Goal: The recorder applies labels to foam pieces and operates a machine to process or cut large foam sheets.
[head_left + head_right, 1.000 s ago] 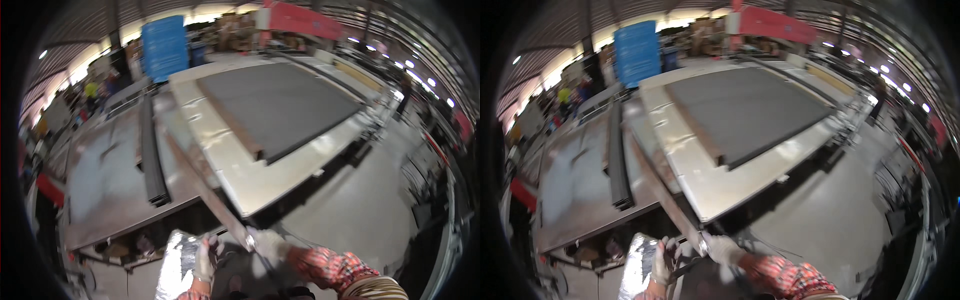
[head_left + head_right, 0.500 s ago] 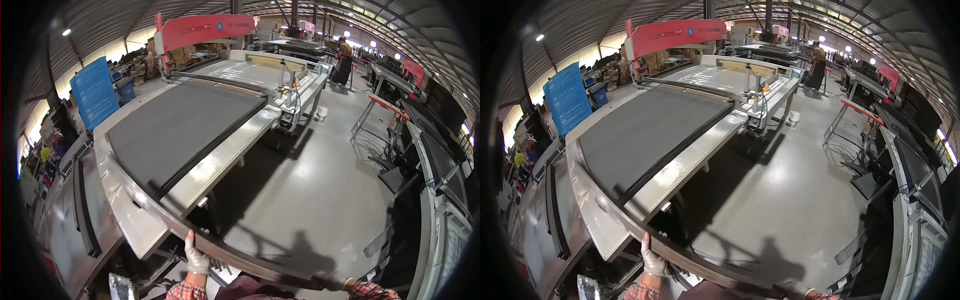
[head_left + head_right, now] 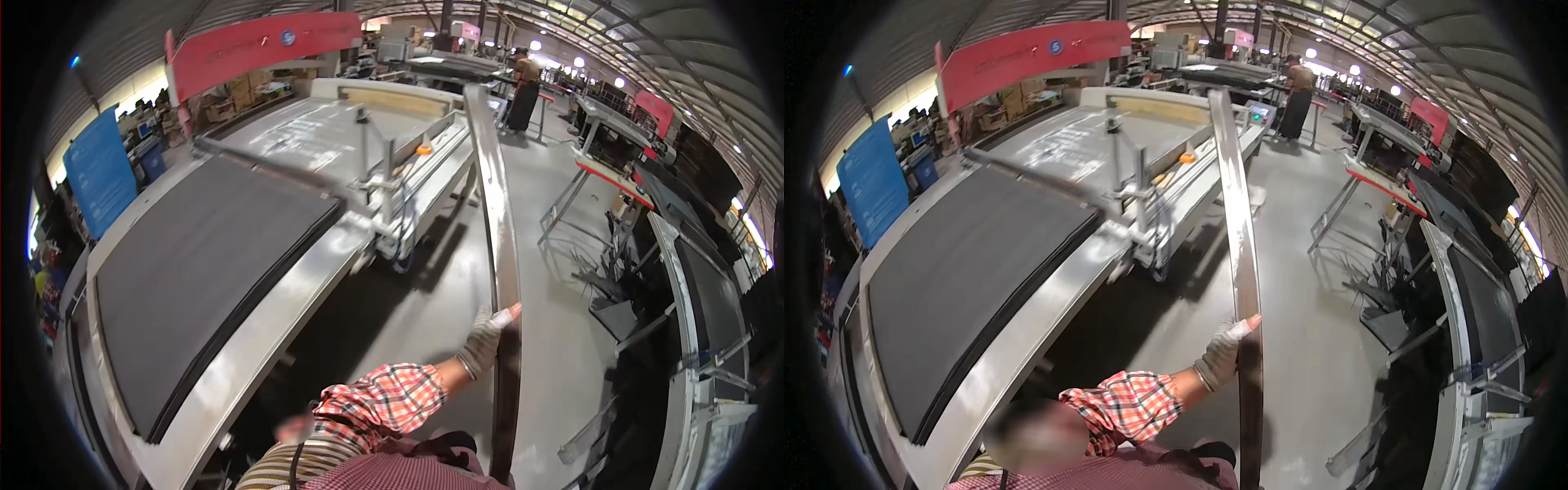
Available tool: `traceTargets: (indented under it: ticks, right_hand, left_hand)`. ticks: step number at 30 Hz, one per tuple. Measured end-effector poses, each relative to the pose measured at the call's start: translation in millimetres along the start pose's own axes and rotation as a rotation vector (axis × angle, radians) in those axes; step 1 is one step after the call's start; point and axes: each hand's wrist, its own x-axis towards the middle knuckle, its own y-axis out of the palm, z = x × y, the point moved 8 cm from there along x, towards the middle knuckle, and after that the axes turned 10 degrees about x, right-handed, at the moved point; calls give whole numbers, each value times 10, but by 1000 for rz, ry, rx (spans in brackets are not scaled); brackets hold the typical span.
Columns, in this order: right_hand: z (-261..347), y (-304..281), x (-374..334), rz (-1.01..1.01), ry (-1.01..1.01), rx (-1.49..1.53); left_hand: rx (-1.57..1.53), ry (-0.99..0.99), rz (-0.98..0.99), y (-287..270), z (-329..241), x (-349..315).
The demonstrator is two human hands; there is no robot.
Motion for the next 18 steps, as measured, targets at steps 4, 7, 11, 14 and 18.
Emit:
traceTargets:
  ticks: [4,7,11,14,18]
  right_hand:
    - [-969,-254,803,-169,74,-137]
    - [-1776,-503,1781,-305,-53,-348]
    - [1055,-2261,3178,-242,-290,-195]
    - [1804,-2850,4396,-185,-276,29]
    - [2242,-3027,6194,-156,-364,-39]
  left_hand:
    - [-29,-98,-105,-228,107,1438]
    - [-235,-114,-127,-238,-92,2410]
    - [-122,50,-470,-1689,-291,3727]
    - [-74,98,-481,-1826,-570,4457]
    - [-2,233,-511,-2614,-1301,5222]
